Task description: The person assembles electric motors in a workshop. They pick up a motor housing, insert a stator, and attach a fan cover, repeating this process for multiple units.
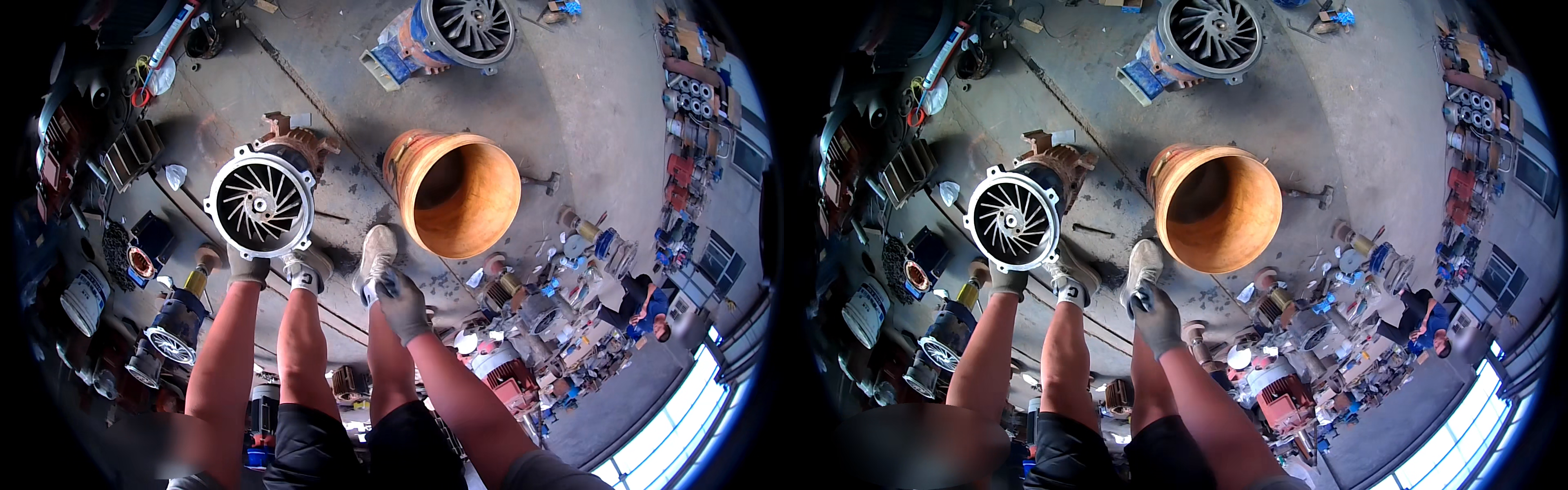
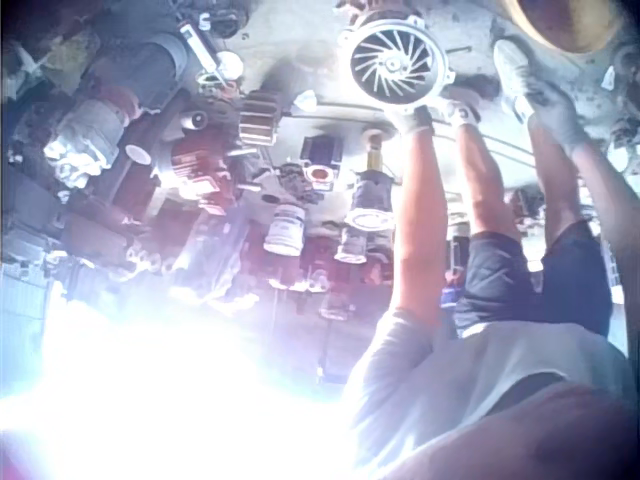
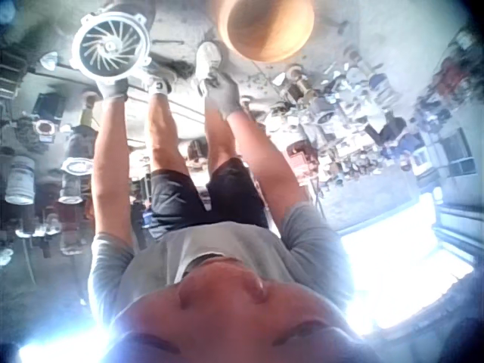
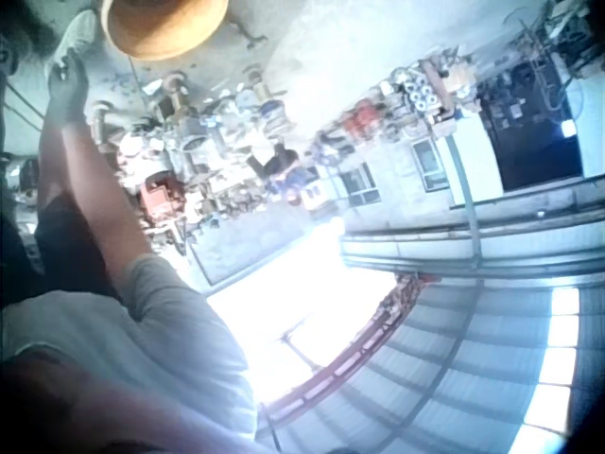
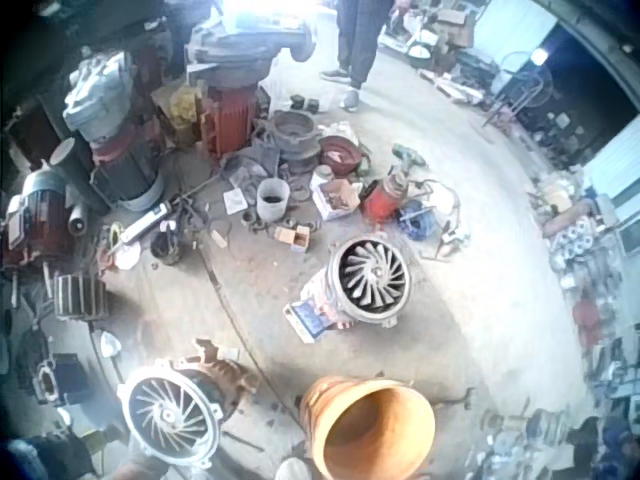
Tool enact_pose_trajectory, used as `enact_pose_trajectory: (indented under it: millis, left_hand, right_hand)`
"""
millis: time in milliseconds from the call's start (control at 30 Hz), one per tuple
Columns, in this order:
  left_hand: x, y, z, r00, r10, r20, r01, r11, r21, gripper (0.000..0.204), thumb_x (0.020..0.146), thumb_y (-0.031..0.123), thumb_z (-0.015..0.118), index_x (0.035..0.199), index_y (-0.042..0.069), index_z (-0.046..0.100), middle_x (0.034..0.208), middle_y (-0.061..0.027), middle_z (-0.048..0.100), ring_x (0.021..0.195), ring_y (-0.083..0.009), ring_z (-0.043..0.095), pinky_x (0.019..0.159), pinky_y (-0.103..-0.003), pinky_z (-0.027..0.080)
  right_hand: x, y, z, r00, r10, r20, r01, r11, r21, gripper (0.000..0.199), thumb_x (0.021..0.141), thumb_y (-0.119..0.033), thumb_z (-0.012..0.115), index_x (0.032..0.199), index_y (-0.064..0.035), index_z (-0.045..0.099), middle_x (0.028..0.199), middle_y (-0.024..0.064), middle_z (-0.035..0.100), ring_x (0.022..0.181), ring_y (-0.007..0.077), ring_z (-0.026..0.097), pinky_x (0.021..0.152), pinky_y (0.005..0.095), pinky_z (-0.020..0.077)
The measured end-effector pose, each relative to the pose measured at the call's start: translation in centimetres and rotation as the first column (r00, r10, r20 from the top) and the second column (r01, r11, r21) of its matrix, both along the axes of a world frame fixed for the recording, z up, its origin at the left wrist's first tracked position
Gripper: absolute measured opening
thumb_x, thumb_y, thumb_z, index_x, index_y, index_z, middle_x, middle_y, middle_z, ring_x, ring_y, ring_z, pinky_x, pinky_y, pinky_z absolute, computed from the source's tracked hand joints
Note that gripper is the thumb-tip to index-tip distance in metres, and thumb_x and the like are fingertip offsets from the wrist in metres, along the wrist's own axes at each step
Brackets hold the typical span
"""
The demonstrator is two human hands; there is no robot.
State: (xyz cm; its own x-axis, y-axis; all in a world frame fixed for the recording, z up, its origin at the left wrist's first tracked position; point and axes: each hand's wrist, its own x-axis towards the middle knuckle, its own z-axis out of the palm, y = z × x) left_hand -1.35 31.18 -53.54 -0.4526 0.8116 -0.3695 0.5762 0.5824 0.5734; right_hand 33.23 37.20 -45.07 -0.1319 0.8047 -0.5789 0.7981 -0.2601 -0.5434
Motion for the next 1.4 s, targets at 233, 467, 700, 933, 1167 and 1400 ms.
enact_pose_trajectory:
  millis: [233,467,700,933,1167,1400]
  left_hand:
    - [2.9,-14.0,10.2,0.918,0.384,0.097,-0.365,0.915,-0.17,0.033,0.099,0.018,0.065,0.13,0.006,0.065,0.084,-0.0086,0.069,0.055,-0.0132,0.06,0.052,-0.031,0.049]
    - [5.2,-28.3,33.9,0.739,0.673,0.023,-0.383,0.449,-0.807,0.021,0.096,0.031,0.066,0.086,0.013,0.066,0.066,0.0012,0.061,0.051,-0.01,0.056,0.047,-0.031,0.044]
    - [8.8,-33.1,49.6,0.994,0.073,0.077,0.03,0.5,-0.865,0.045,0.088,0.04,0.062,0.103,0.002,0.078,0.098,-0.0211,0.075,0.095,-0.0447,0.072,0.086,-0.046,0.059]
    - [10.9,-35.9,56.6,0.879,0.44,-0.186,-0.429,0.555,-0.713,0.059,0.083,0.035,0.079,0.117,-0.01,0.065,0.114,-0.031,0.071,0.111,-0.0395,0.07,0.096,-0.045,0.056]
    - [16.9,-38.0,60.2,0.686,0.726,0.056,-0.395,0.436,-0.809,0.053,0.087,0.048,0.073,0.118,0.006,0.076,0.116,-0.0187,0.075,0.108,-0.0338,0.073,0.095,-0.042,0.057]
    - [27.5,-43.5,58.6,0.364,0.931,0.041,-0.65,0.286,-0.704,0.048,0.096,0.042,0.061,0.116,0.001,0.075,0.108,-0.0153,0.077,0.093,-0.0301,0.075,0.082,-0.039,0.058]
  right_hand:
    - [25.0,-13.3,11.4,0.947,-0.059,0.316,0.179,0.914,-0.363,0.034,0.088,-0.033,0.075,0.111,-0.0073,0.076,0.099,0.0178,0.077,0.093,0.0321,0.076,0.082,0.0415,0.0595]
    - [34.8,-15.6,24.2,0.929,0.313,0.195,-0.223,0.898,-0.379,0.017,0.095,-0.027,0.061,0.097,-0.0137,0.072,0.097,0.0128,0.073,0.091,0.0353,0.071,0.078,0.0463,0.0574]
    - [42.4,-13.9,29.3,0.988,0.131,0.078,-0.057,0.792,-0.608,0.024,0.098,-0.03,0.061,0.108,-0.0108,0.072,0.087,0.0111,0.074,0.069,0.0255,0.071,0.062,0.0382,0.0565]
    - [38.0,-3.4,32.3,0.767,-0.628,0.13,0.57,0.576,-0.586,0.016,0.095,-0.025,0.066,0.1,-0.0094,0.068,0.085,0.0072,0.07,0.061,0.0196,0.065,0.052,0.0353,0.0505]
    - [38.4,11.0,30.1,0.92,-0.389,0.038,0.363,0.815,-0.452,0.016,0.096,-0.027,0.068,0.104,-0.0132,0.069,0.078,0.0048,0.068,0.061,0.019,0.065,0.054,0.0346,0.0525]
    - [20.1,22.6,41.3,0.981,-0.173,-0.085,0.123,0.901,-0.417,0.019,0.098,-0.025,0.066,0.11,-0.0111,0.069,0.085,0.0055,0.07,0.066,0.0192,0.067,0.057,0.0348,0.0555]
